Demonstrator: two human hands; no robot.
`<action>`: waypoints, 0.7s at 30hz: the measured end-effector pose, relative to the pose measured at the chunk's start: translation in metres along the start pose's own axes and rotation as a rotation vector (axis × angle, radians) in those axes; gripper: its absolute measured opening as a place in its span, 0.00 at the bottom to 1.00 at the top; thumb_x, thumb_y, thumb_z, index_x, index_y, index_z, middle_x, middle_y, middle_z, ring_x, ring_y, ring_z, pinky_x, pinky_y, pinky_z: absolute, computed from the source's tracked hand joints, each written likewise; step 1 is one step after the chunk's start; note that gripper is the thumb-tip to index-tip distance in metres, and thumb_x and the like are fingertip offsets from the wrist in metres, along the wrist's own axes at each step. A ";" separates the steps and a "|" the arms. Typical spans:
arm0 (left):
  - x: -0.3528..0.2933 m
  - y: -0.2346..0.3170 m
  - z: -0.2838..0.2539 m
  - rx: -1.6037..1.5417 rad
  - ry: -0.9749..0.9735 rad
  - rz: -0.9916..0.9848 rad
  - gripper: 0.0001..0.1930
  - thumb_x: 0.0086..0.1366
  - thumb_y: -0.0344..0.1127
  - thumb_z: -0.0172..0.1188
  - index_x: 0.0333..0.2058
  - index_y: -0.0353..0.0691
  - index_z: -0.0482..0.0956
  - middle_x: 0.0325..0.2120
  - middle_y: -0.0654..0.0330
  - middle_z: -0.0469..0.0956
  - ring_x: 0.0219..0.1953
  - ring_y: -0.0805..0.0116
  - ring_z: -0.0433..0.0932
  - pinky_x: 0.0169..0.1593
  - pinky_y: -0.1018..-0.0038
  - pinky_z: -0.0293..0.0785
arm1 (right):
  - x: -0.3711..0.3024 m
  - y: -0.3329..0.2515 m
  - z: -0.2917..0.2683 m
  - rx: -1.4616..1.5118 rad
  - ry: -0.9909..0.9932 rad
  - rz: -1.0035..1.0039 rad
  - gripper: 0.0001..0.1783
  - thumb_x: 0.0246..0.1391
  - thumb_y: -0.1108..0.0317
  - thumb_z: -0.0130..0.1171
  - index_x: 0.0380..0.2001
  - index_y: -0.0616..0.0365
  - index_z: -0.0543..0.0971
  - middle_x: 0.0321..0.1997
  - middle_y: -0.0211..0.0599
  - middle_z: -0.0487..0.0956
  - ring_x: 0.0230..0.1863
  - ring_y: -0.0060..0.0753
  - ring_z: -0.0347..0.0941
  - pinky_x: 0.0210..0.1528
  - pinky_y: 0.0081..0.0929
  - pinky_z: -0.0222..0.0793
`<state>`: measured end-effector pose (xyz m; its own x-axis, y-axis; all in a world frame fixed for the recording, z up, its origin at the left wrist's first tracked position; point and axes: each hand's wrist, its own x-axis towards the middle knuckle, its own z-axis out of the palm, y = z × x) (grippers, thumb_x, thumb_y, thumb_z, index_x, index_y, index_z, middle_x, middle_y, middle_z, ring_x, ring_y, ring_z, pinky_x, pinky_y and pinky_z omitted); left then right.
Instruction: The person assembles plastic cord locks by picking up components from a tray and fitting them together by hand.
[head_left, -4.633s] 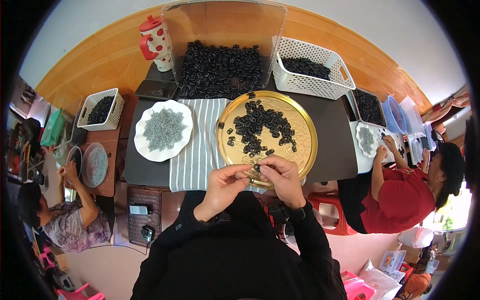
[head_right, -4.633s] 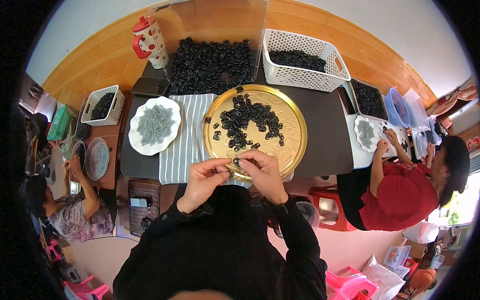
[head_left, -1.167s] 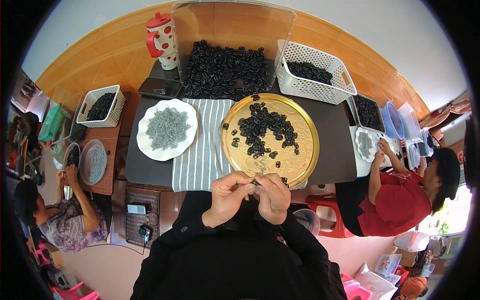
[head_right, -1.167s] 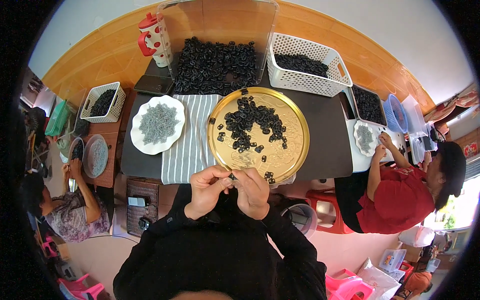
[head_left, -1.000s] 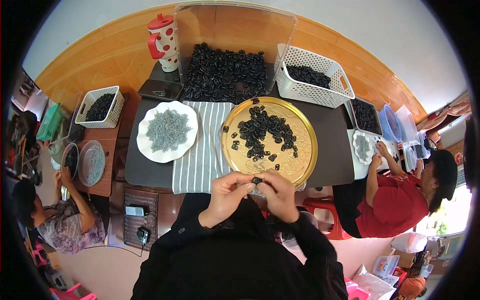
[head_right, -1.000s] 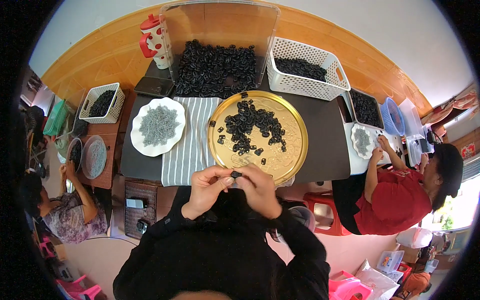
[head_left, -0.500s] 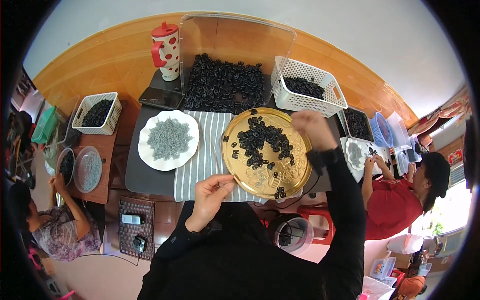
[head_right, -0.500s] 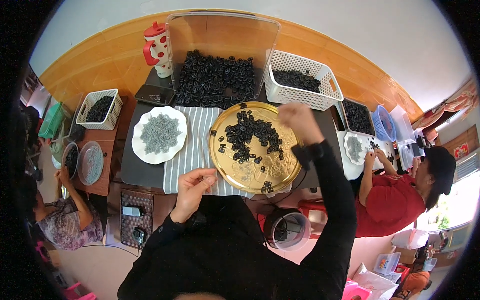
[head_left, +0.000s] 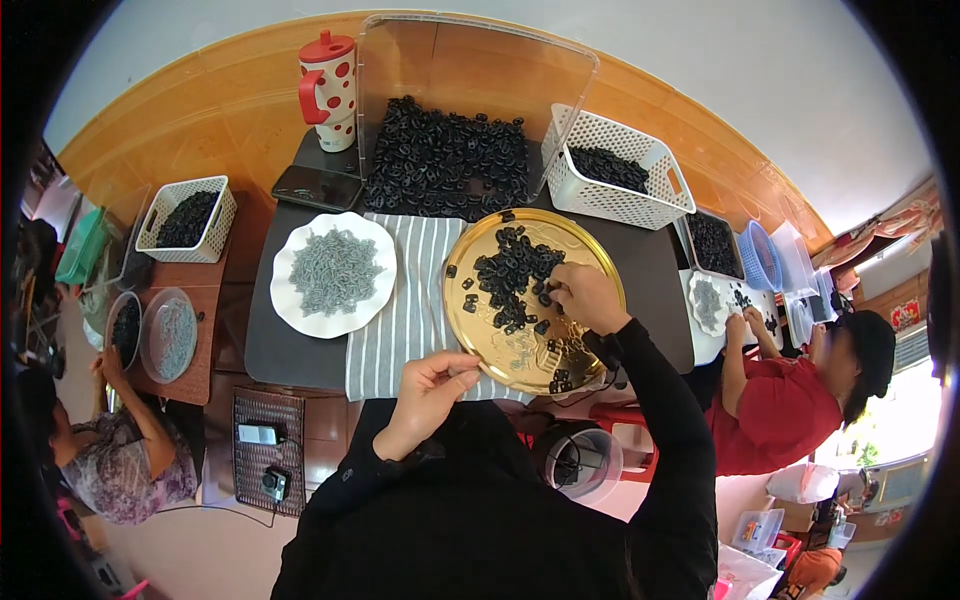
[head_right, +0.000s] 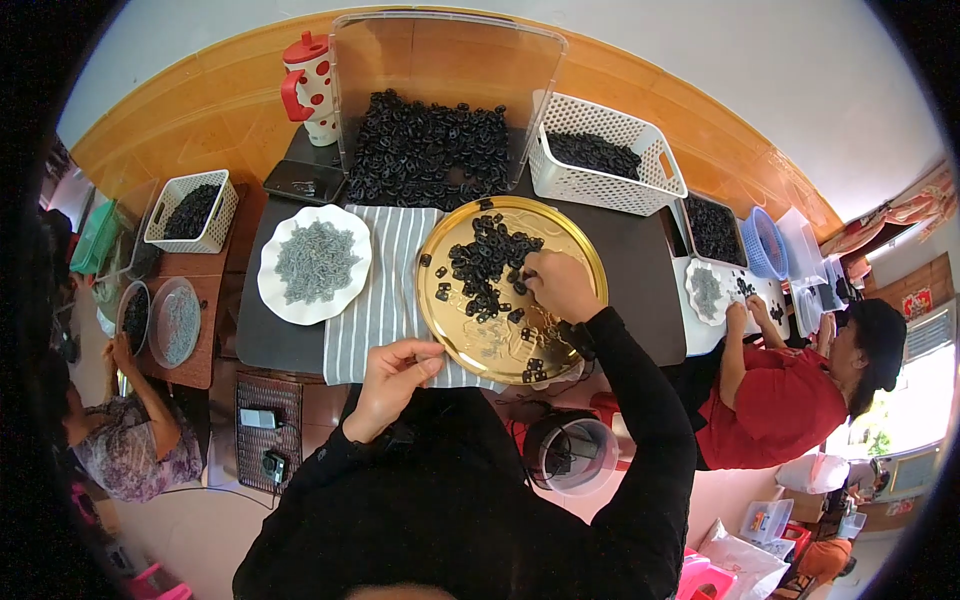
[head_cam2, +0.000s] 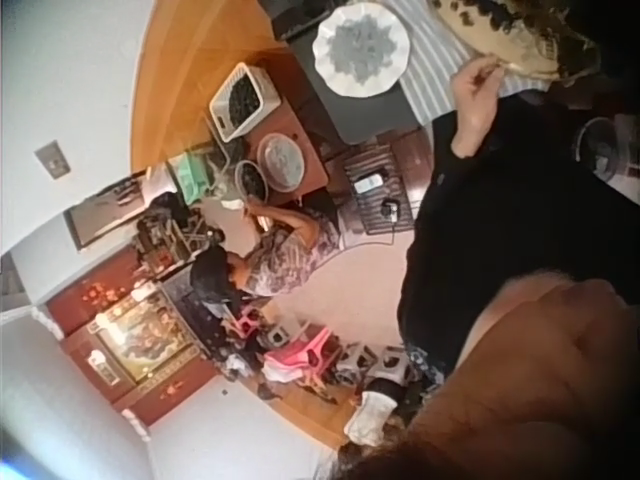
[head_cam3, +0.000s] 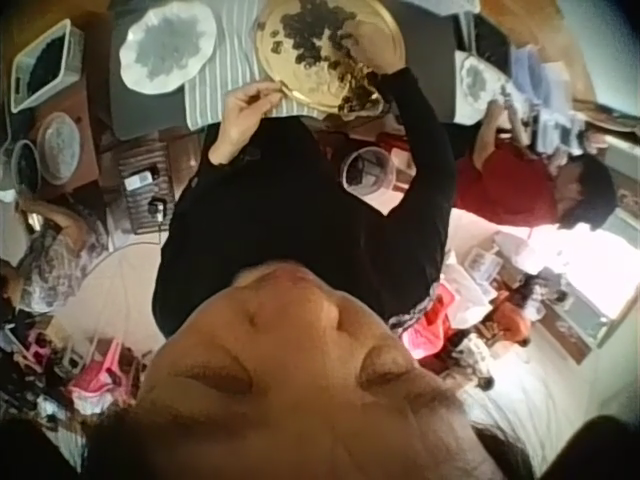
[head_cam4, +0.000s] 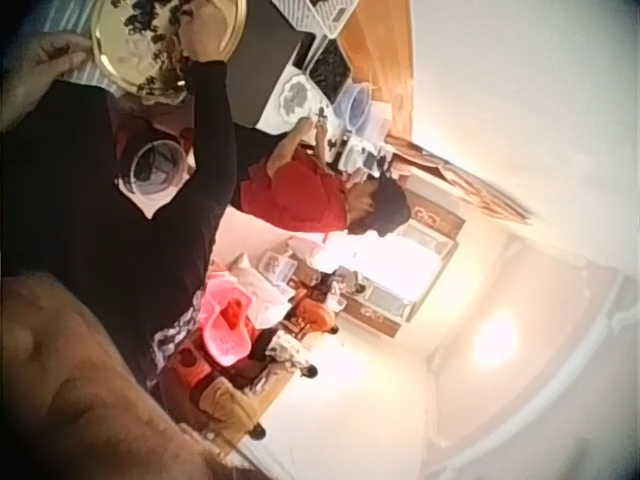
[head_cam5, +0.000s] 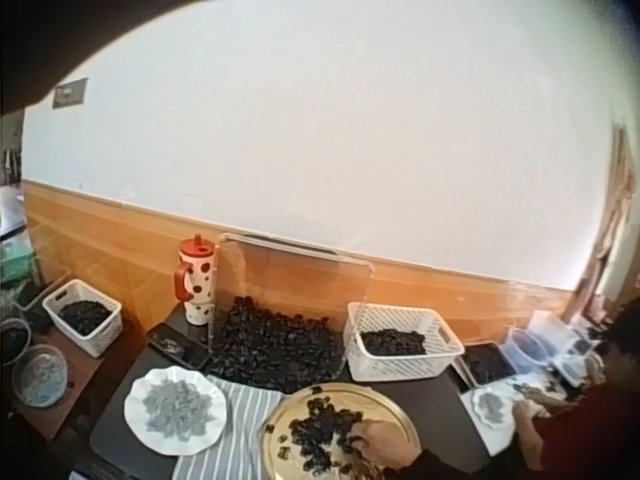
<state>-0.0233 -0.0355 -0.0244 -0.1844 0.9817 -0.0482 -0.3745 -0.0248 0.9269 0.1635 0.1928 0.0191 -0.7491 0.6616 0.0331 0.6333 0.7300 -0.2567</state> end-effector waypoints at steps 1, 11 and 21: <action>0.000 0.000 0.000 0.002 0.000 -0.001 0.09 0.61 0.25 0.59 0.41 0.34 0.79 0.28 0.66 0.79 0.25 0.84 0.69 0.28 0.85 0.66 | -0.001 -0.002 0.001 0.082 -0.024 0.012 0.06 0.44 0.71 0.58 0.28 0.61 0.76 0.30 0.49 0.76 0.35 0.54 0.73 0.38 0.45 0.67; 0.002 -0.001 0.004 0.042 -0.016 -0.017 0.10 0.61 0.25 0.59 0.42 0.34 0.79 0.30 0.65 0.79 0.26 0.84 0.70 0.28 0.86 0.65 | -0.004 -0.005 0.000 0.257 -0.041 0.056 0.09 0.43 0.70 0.62 0.26 0.60 0.72 0.25 0.46 0.75 0.30 0.52 0.73 0.32 0.40 0.66; 0.006 0.006 0.012 0.098 -0.032 -0.057 0.10 0.62 0.26 0.58 0.42 0.33 0.79 0.30 0.61 0.80 0.29 0.81 0.74 0.30 0.85 0.69 | -0.026 -0.001 0.013 0.287 0.011 -0.085 0.07 0.45 0.71 0.58 0.24 0.61 0.70 0.23 0.47 0.72 0.28 0.52 0.71 0.29 0.39 0.66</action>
<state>-0.0152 -0.0277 -0.0150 -0.1354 0.9865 -0.0918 -0.2928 0.0487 0.9549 0.1795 0.1724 0.0059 -0.7942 0.6030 0.0758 0.4865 0.7055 -0.5153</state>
